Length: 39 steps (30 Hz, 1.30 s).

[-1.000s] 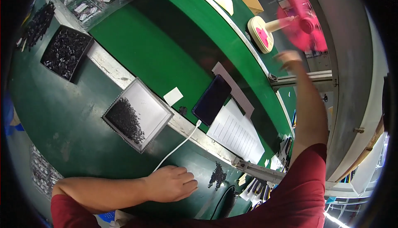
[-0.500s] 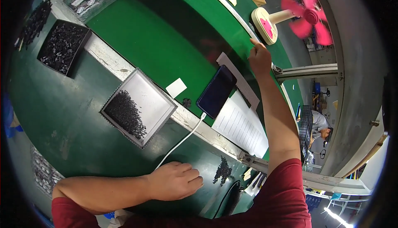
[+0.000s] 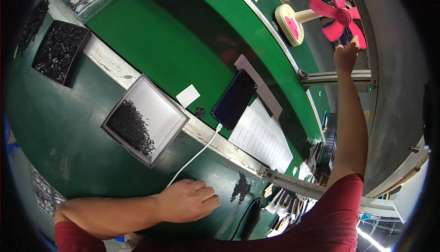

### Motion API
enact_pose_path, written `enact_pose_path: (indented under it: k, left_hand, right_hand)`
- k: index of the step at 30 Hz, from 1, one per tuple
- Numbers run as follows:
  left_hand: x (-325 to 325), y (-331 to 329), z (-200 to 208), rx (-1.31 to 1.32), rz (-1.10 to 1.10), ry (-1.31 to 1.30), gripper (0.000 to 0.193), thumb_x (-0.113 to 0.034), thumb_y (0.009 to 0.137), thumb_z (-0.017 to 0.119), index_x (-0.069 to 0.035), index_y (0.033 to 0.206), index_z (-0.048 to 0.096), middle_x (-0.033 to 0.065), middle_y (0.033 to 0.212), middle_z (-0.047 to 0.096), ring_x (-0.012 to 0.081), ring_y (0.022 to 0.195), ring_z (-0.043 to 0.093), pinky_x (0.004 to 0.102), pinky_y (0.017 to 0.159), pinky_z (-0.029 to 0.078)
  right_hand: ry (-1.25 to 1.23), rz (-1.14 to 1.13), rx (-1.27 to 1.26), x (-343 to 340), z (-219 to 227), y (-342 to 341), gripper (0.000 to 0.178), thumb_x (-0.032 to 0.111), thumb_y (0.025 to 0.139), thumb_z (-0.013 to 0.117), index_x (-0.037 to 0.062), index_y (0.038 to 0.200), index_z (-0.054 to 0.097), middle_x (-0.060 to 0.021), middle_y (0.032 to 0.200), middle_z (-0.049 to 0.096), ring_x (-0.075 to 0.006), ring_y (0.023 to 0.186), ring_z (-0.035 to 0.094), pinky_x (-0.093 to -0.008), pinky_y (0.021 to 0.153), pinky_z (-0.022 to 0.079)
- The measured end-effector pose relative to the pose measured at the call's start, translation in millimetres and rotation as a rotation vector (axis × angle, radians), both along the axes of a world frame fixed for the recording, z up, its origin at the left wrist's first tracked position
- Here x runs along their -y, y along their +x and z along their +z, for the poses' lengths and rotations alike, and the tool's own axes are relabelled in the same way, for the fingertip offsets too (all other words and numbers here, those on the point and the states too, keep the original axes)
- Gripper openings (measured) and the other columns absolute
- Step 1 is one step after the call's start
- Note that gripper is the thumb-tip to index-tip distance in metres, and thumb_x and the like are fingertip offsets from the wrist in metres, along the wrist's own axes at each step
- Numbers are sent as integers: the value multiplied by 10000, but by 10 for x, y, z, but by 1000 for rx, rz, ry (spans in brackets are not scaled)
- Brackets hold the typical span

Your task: Assembling a mobile device by connecting components and driving screws with an electric screwdriver.

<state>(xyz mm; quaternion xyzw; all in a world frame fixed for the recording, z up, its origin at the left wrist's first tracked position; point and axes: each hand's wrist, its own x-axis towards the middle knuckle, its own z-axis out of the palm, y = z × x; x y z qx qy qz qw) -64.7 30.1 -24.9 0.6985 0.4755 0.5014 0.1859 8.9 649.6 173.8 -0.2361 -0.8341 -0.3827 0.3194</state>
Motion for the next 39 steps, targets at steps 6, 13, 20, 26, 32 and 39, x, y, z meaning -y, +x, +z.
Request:
enact_pose_path:
  k: [6, 13, 20, 26, 32, 39]
  left_hand:
    - [39, 1, 40, -13, 29, -49, 143, -196, 836, 713, -121, 840, 591, 15, 770, 510, 191, 701, 592, 322, 587, 517]
    - [57, 16, 51, -36, 40, -66, 150, -180, 817, 701, -133, 798, 559, 13, 761, 496, 182, 683, 577, 314, 572, 507]
    - [31, 18, 11, -42, 35, -24, 153, -166, 782, 696, -138, 782, 546, 13, 761, 491, 179, 691, 579, 308, 564, 504]
    - [29, 11, 13, -43, 32, -40, 136, -170, 802, 697, -133, 801, 565, 14, 762, 495, 178, 692, 579, 313, 571, 509]
    - [-9, 7, 9, 11, 13, -20, 165, -189, 819, 810, -110, 891, 685, -4, 738, 498, 164, 636, 550, 290, 544, 478]
    - [45, 11, 13, -21, 26, -47, 123, -186, 810, 686, -125, 833, 582, 9, 775, 505, 173, 701, 581, 312, 570, 504]
  right_hand:
    - [223, -98, 60, -142, 417, -241, 601, 158, 871, 575, -67, 1422, 487, -304, 1393, 573, -449, 1269, 584, -508, 1059, 494]
    - [-751, -350, 243, 884, -1251, -367, 283, 283, 937, 567, 163, 1068, 786, -147, 1124, 744, -371, 1050, 703, -490, 907, 559]
    - [-751, -334, 166, 1221, -1630, 200, 296, 179, 928, 572, 146, 1134, 782, -150, 1113, 752, -365, 1055, 707, -463, 926, 561]
    - [-719, -292, 165, 1298, -1682, 171, 389, 140, 906, 590, 136, 1276, 710, -191, 1218, 706, -372, 1105, 688, -480, 951, 550]
    - [-190, -75, 62, 381, -779, 17, 716, 75, 826, 636, 9, 1510, 438, -232, 1501, 497, -450, 1201, 590, -487, 1039, 498]
    - [151, -230, 89, -53, 393, -464, 708, 188, 865, 592, 57, 1540, 427, -153, 1591, 437, -419, 1246, 582, -484, 1032, 508]
